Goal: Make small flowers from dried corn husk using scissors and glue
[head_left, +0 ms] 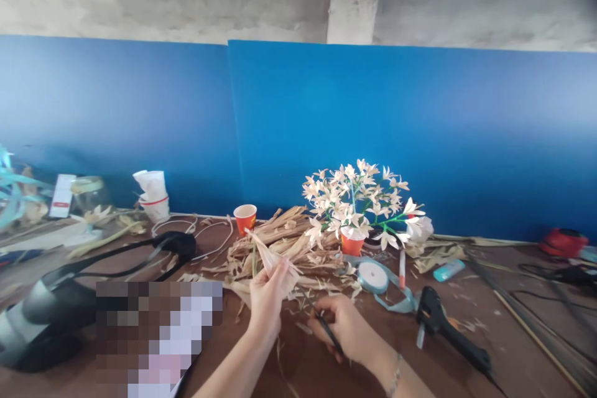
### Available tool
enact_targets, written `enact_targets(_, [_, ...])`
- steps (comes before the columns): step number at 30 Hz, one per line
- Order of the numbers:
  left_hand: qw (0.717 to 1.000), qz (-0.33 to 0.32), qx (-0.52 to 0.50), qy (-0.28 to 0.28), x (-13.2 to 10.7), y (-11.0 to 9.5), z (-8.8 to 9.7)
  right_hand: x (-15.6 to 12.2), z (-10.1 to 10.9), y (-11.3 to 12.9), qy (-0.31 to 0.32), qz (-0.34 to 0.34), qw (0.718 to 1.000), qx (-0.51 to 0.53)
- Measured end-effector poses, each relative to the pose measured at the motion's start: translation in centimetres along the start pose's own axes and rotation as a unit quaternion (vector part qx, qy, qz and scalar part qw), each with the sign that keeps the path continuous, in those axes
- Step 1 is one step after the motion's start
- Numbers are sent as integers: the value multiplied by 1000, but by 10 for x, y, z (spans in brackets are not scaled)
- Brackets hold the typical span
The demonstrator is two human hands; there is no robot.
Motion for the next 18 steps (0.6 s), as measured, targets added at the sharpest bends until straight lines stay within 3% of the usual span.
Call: enact_targets(18, [999, 6, -34, -29, -9, 1, -3, 0, -11, 1, 7, -7, 999, 46])
Point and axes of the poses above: each hand's wrist, its own x-axis towards the middle knuckle, its own z-axis out of the back of the hand, y = z × x, the point moved 4 cm from there along x, towards the middle knuckle, and after that the axes turned 2 degrees about x, right-handed, at the moved point
